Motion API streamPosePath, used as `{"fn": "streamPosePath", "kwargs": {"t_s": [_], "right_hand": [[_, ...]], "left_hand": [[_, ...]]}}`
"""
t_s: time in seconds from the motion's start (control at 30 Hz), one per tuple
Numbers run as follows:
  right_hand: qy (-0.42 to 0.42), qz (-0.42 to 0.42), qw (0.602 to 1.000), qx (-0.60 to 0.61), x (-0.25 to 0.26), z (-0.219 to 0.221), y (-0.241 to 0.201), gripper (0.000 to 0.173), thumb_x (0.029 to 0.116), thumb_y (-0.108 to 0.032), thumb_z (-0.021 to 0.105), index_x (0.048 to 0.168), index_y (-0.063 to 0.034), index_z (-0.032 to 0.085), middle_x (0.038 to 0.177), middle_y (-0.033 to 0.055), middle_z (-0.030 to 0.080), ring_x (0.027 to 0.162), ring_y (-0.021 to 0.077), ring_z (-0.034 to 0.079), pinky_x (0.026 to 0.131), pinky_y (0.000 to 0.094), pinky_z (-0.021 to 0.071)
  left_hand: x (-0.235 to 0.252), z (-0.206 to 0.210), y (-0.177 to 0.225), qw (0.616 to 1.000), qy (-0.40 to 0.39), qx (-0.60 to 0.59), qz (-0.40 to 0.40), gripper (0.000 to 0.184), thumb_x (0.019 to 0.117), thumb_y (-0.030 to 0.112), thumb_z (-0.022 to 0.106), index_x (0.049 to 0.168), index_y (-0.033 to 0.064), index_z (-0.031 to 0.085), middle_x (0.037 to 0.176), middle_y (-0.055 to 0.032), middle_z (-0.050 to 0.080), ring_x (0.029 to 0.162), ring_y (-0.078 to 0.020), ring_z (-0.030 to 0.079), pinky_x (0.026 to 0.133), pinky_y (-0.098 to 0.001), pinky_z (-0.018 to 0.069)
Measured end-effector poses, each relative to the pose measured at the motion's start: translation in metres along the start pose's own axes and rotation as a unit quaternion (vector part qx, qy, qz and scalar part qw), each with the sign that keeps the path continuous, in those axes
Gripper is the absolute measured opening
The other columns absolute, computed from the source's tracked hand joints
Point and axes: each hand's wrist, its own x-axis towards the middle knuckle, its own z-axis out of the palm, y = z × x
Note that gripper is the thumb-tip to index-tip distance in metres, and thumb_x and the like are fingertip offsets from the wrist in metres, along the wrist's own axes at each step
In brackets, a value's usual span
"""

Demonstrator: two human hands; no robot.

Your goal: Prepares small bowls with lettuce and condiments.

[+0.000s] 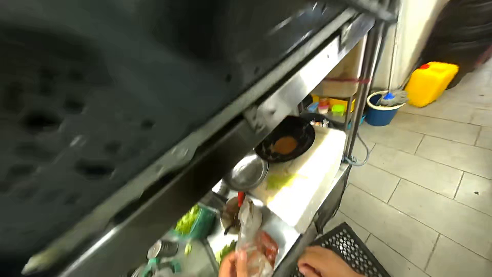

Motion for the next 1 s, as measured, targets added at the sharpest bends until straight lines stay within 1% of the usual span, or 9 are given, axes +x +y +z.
{"fn": "streamPosePath", "kwargs": {"t_s": [0.1,0.2,0.3,0.47,0.53,0.63,0.73,0.83,1.0], "right_hand": [[0.107,-0.086,0.987,-0.079,0.011,0.018,-0.036,0.026,0.0995,-0.033,0.067,0.12,-0.0164,0.07,0.108,0.0057,0.071,0.103,0.0188,0.069,0.091,0.0354,0.058],[0.118,-0.099,0.981,-0.115,0.029,0.049,-0.074,0.062,0.0947,-0.048,0.069,0.146,-0.016,0.054,0.141,0.0104,0.061,0.13,0.0248,0.058,0.109,0.0425,0.0501],[0.118,-0.113,0.986,-0.035,0.047,0.068,-0.097,0.06,0.0971,-0.032,0.065,0.15,-0.0076,0.05,0.153,0.0135,0.052,0.143,0.0269,0.048,0.119,0.0455,0.0414],[0.03,-0.039,0.98,0.193,0.054,0.063,-0.127,0.035,0.1097,-0.019,0.046,0.136,-0.0065,0.066,0.134,0.0067,0.068,0.128,0.0151,0.061,0.113,0.038,0.0497],[-0.014,0.027,0.969,0.247,0.058,0.048,-0.138,0.035,0.1106,-0.022,0.044,0.129,-0.0064,0.069,0.123,0.0039,0.072,0.114,0.0088,0.067,0.103,0.0319,0.0546],[-0.074,0.065,0.965,0.242,0.069,0.03,-0.151,0.032,0.1097,-0.026,0.047,0.117,-0.0076,0.072,0.105,-0.0006,0.073,0.098,0.0031,0.068,0.092,0.0277,0.0564],[-0.118,0.032,0.972,0.2,0.084,0.022,-0.158,0.027,0.1073,-0.023,0.05,0.107,-0.0084,0.073,0.096,-0.0023,0.071,0.091,0.0015,0.065,0.086,0.0267,0.0554],[-0.11,0.043,0.973,0.198,0.099,0.021,-0.156,0.022,0.1029,-0.019,0.054,0.094,-0.0106,0.072,0.083,-0.0037,0.071,0.081,0.0025,0.067,0.076,0.0291,0.0576],[-0.157,-0.001,0.965,0.211,0.123,0.007,-0.12,0.035,0.1089,-0.034,0.049,0.11,-0.008,0.072,0.097,-0.001,0.072,0.093,0.0035,0.067,0.088,0.03,0.0562]], "left_hand": [[-0.007,-0.014,0.036,0.995,0.047,-0.076,-0.04,0.012,0.1025,0.006,0.055,0.105,-0.0057,0.059,0.093,-0.013,0.066,0.072,-0.0219,0.073,0.059,-0.0393,0.0661],[-0.021,-0.021,0.054,0.989,0.065,-0.134,-0.026,0.007,0.1003,0.001,0.056,0.102,-0.0051,0.059,0.083,-0.0114,0.069,0.071,-0.0216,0.073,0.061,-0.0375,0.0654],[-0.041,-0.029,0.063,0.984,0.06,-0.165,-0.008,0.005,0.0977,0.001,0.059,0.099,-0.0042,0.059,0.08,-0.0103,0.068,0.07,-0.0185,0.071,0.064,-0.0334,0.0642],[-0.056,-0.087,0.055,0.99,0.032,-0.088,0.107,0.019,0.0964,0.019,0.067,0.105,0.0016,0.069,0.092,-0.0067,0.072,0.081,-0.0174,0.071,0.07,-0.0324,0.0633],[-0.047,-0.116,0.051,0.978,0.03,0.031,0.205,0.034,0.094,0.036,0.071,0.115,0.0101,0.07,0.113,-0.0033,0.069,0.105,-0.0182,0.067,0.088,-0.0383,0.0594],[-0.03,-0.13,0.067,0.918,-0.07,0.226,0.319,0.061,0.0886,0.063,0.069,0.134,0.0231,0.066,0.143,-0.0027,0.059,0.142,-0.0289,0.045,0.115,-0.0607,0.0374],[-0.015,-0.109,0.088,0.845,-0.141,0.341,0.386,0.055,0.0915,0.065,0.063,0.129,0.0264,0.07,0.118,0.004,0.069,0.119,-0.0171,0.062,0.11,-0.0529,0.0452],[0.005,-0.091,0.098,0.801,-0.165,0.362,0.448,0.013,0.0962,0.03,0.067,0.096,0.0206,0.075,0.088,0.0048,0.067,0.089,-0.0146,0.065,0.081,-0.0399,0.0532],[0.036,-0.077,0.087,0.812,-0.15,0.32,0.464,0.014,0.0991,0.018,0.062,0.093,0.0141,0.074,0.085,0.0026,0.069,0.081,-0.013,0.068,0.071,-0.0348,0.0597]]}}
